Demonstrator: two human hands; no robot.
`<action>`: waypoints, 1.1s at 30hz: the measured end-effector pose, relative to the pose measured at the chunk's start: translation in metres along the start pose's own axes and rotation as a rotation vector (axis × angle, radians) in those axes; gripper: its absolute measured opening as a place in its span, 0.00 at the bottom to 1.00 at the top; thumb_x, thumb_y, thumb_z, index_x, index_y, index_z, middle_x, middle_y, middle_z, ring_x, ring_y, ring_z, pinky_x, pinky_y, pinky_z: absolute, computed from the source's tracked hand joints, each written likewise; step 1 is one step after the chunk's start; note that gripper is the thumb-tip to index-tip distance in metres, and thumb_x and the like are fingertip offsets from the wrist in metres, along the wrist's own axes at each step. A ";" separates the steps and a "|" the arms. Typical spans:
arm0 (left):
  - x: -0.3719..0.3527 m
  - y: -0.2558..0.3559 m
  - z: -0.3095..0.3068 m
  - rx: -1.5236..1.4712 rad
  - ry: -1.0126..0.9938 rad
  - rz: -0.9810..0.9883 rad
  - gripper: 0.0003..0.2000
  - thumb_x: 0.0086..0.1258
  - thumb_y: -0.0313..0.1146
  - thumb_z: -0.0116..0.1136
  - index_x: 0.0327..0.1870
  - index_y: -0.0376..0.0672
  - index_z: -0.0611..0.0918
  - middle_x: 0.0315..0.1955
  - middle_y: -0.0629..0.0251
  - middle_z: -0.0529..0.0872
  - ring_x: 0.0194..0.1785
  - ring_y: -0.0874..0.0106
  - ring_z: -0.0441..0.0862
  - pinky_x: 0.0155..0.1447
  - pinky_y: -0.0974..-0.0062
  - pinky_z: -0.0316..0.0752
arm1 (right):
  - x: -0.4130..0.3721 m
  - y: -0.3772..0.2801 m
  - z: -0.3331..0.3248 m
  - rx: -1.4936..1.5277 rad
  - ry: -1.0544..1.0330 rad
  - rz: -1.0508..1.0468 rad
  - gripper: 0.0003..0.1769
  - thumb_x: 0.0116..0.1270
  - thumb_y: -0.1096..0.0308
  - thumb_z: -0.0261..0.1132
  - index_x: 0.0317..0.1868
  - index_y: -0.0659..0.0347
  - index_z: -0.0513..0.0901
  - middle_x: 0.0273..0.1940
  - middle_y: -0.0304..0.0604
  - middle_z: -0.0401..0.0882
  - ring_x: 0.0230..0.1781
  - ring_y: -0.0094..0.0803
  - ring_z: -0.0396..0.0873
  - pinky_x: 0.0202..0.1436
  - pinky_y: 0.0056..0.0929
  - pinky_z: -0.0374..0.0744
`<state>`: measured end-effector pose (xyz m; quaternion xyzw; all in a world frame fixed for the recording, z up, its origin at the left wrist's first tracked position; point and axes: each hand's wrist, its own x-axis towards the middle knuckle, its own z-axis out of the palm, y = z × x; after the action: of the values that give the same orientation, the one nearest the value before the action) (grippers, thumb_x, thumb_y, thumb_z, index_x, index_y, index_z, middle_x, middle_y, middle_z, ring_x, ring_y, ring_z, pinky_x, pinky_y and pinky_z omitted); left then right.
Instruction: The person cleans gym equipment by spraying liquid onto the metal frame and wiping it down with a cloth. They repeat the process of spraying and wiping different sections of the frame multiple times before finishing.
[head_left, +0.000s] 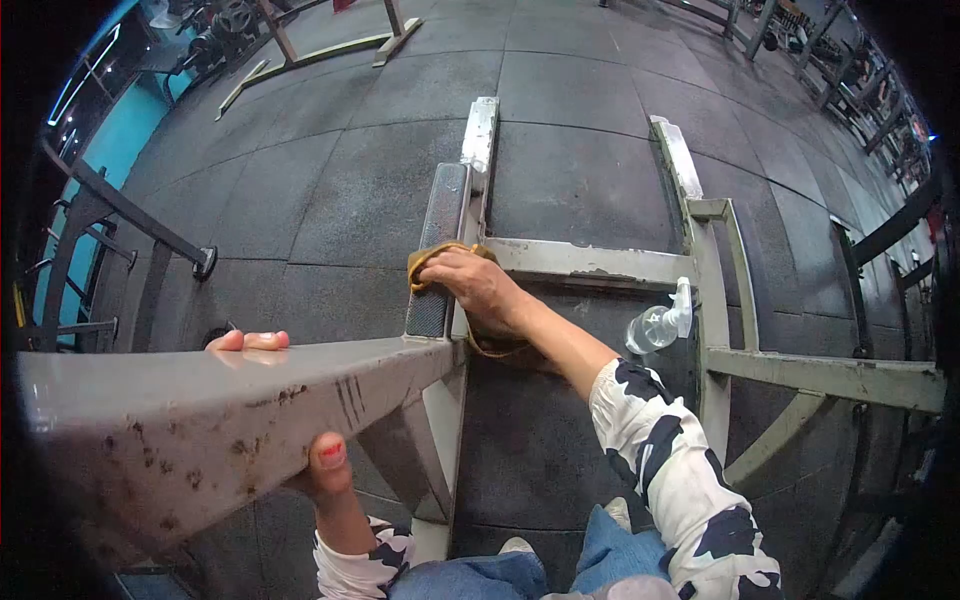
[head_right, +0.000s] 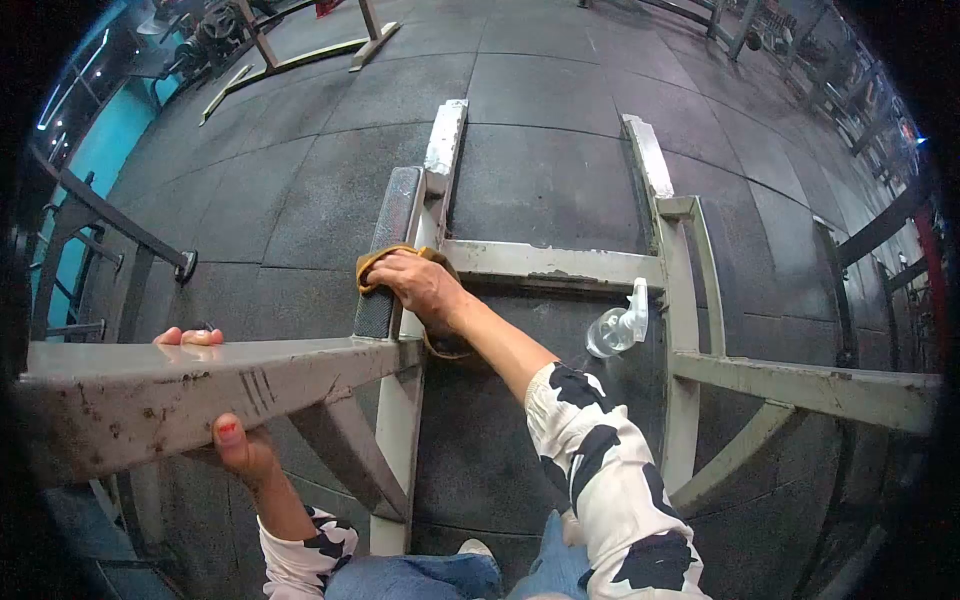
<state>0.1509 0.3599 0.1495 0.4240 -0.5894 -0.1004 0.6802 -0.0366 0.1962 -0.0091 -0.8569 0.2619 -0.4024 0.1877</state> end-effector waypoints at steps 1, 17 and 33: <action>0.001 0.003 0.001 0.004 0.022 -0.008 0.49 0.47 0.56 0.70 0.66 0.38 0.59 0.56 0.53 0.68 0.59 0.59 0.72 0.58 0.60 0.79 | 0.002 0.004 0.000 -0.001 0.016 0.002 0.13 0.60 0.79 0.60 0.46 0.62 0.80 0.46 0.46 0.81 0.52 0.41 0.78 0.57 0.36 0.75; 0.005 -0.017 -0.079 -0.344 -0.155 -0.428 0.53 0.48 0.65 0.64 0.68 0.35 0.55 0.52 0.52 0.66 0.61 0.58 0.67 0.68 0.60 0.66 | 0.045 0.088 -0.011 -0.029 0.205 0.059 0.14 0.58 0.80 0.61 0.44 0.59 0.81 0.48 0.43 0.82 0.54 0.41 0.78 0.60 0.34 0.76; 0.057 -0.013 -0.073 -0.701 -0.793 -0.256 0.26 0.77 0.42 0.41 0.71 0.39 0.58 0.58 0.38 0.69 0.68 0.47 0.63 0.72 0.49 0.58 | 0.086 0.156 -0.009 -0.180 0.337 0.302 0.13 0.60 0.78 0.56 0.43 0.62 0.83 0.44 0.49 0.83 0.48 0.44 0.81 0.53 0.36 0.79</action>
<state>0.2367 0.3484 0.1852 0.1700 -0.6757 -0.5253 0.4884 -0.0444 0.0199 -0.0359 -0.7420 0.4494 -0.4822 0.1221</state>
